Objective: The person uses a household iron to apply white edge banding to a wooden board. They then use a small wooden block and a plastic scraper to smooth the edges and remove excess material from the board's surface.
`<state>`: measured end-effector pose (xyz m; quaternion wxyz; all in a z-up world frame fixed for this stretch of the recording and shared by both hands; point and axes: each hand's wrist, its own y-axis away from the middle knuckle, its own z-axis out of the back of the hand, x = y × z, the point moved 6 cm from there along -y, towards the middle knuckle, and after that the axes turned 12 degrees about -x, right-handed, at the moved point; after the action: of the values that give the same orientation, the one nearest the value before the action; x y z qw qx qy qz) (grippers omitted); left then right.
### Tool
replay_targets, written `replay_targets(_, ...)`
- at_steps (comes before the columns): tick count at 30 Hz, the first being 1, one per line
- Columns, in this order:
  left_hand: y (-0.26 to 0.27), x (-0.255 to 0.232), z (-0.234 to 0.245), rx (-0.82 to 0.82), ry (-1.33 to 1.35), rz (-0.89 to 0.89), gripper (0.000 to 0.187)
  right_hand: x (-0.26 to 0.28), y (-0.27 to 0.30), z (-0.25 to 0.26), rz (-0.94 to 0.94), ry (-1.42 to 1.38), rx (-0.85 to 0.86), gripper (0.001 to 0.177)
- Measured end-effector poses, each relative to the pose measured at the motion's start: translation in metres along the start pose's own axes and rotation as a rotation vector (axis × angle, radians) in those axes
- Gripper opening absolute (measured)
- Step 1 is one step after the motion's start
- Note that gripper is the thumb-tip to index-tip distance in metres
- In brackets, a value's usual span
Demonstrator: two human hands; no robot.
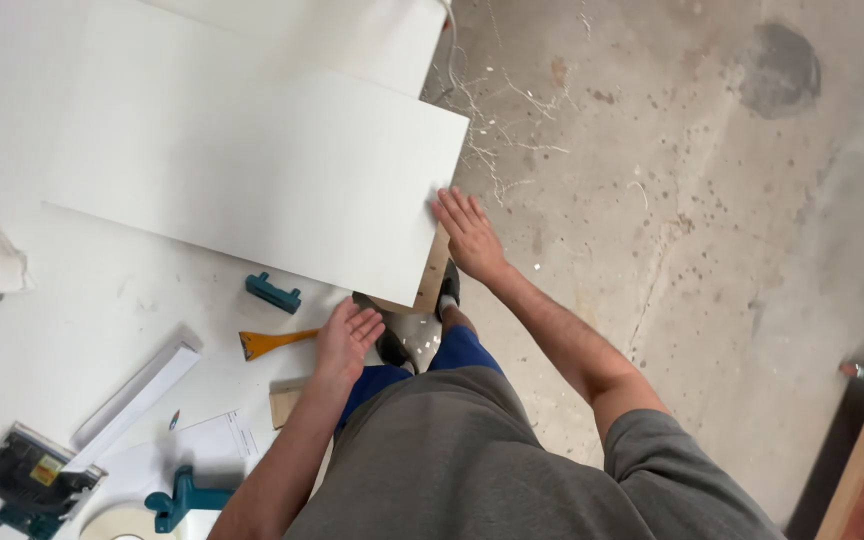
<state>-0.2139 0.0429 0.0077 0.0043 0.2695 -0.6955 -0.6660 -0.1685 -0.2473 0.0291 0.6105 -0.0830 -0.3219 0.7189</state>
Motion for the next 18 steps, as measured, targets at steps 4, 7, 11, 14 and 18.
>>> replay_targets(4, -0.015, 0.014, -0.031, -0.020, 0.071, 0.023, 0.099, -0.031, -0.036, -0.036, 0.175, 0.032, 0.088, 0.082)
replay_targets(7, -0.031, 0.015, -0.045, -0.070, 0.232, -0.025, 0.074, -0.040, -0.050, -0.050, 0.375, -0.037, -0.001, 0.067)
replay_targets(11, -0.052, 0.032, -0.033, -0.171, 0.283, -0.015, 0.055, -0.040, -0.051, -0.049, 0.421, -0.104, -0.067, 0.059)
replay_targets(14, 0.008, 0.000, -0.058, -0.220, 0.238, -0.068, 0.042, -0.041, -0.060, -0.041, 0.372, -0.168, -0.115, 0.056)
replay_targets(18, 0.099, -0.042, -0.097, -0.263, 0.124, -0.301, 0.037, -0.046, -0.081, -0.016, 0.255, -0.388, -0.207, 0.044)
